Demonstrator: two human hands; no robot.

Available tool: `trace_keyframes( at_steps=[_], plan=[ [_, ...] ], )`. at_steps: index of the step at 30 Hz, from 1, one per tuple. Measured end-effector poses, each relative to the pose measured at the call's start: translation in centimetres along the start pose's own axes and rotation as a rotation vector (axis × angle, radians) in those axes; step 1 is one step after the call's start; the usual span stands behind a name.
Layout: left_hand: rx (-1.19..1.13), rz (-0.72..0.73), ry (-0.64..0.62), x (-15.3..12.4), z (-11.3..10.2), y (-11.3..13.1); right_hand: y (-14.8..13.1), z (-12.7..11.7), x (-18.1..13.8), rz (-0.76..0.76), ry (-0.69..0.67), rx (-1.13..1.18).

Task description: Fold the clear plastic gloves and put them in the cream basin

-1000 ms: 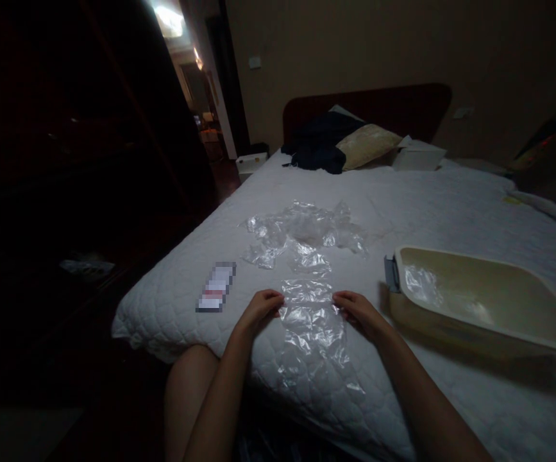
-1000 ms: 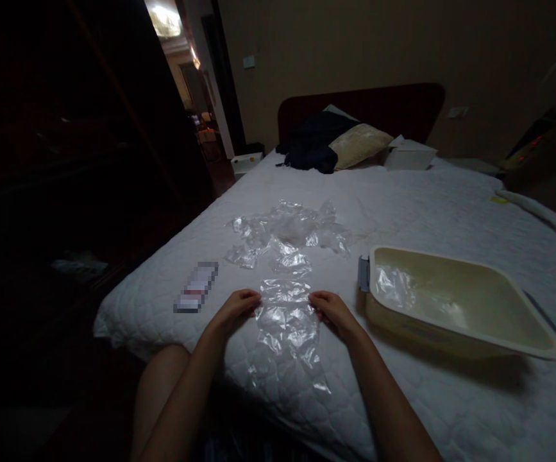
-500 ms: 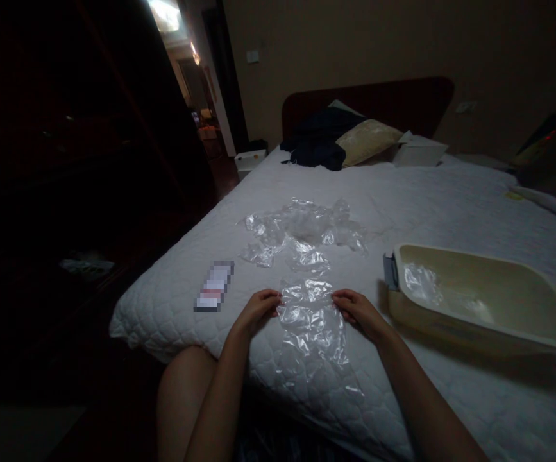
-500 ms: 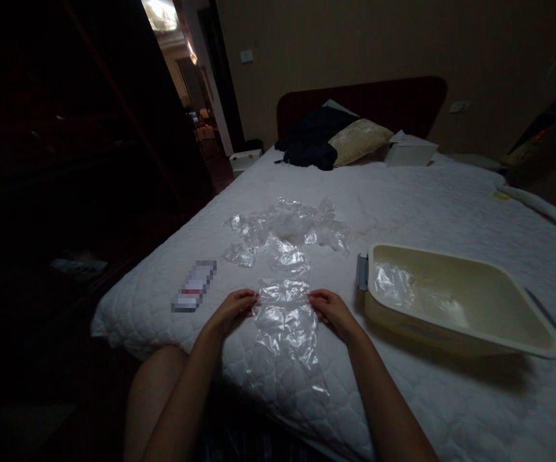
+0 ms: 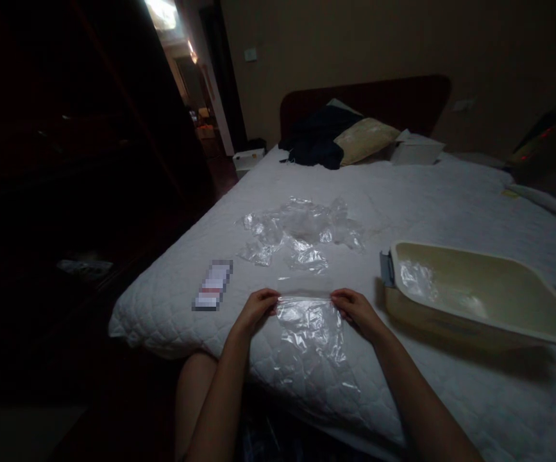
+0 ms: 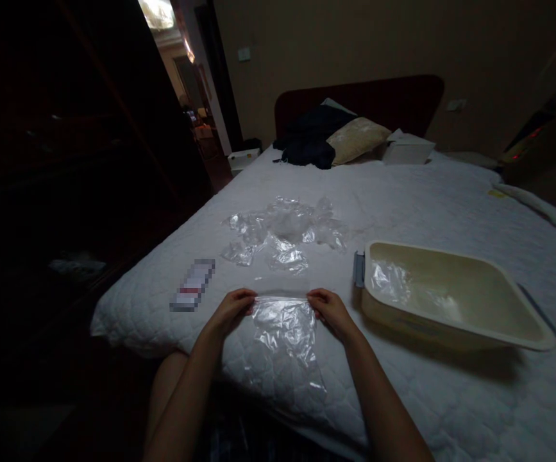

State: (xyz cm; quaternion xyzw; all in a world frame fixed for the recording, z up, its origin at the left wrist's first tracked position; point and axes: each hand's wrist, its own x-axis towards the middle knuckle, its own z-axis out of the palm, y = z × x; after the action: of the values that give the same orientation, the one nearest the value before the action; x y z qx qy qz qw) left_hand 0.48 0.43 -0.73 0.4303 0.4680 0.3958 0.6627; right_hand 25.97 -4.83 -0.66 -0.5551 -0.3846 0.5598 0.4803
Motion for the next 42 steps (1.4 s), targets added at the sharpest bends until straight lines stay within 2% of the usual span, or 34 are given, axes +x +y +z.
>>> trace_keyframes(
  at_steps=[7,16,32,42],
  plan=[
    [-0.077,-0.039,-0.092,-0.6,-0.5,0.6,0.7,-0.3,0.2,-0.038,-0.01,-0.002],
    [-0.082,0.015,-0.032,-0.2,-0.4,-0.5,0.2,0.0,-0.2,0.001,0.018,0.012],
    [-0.007,0.05,0.017,0.0,-0.4,-1.1,1.0,-0.4,0.0,-0.044,0.006,0.004],
    [0.021,0.055,0.007,-0.5,-0.1,-0.4,0.3,-0.3,-0.3,-0.051,0.007,-0.017]
  ],
)
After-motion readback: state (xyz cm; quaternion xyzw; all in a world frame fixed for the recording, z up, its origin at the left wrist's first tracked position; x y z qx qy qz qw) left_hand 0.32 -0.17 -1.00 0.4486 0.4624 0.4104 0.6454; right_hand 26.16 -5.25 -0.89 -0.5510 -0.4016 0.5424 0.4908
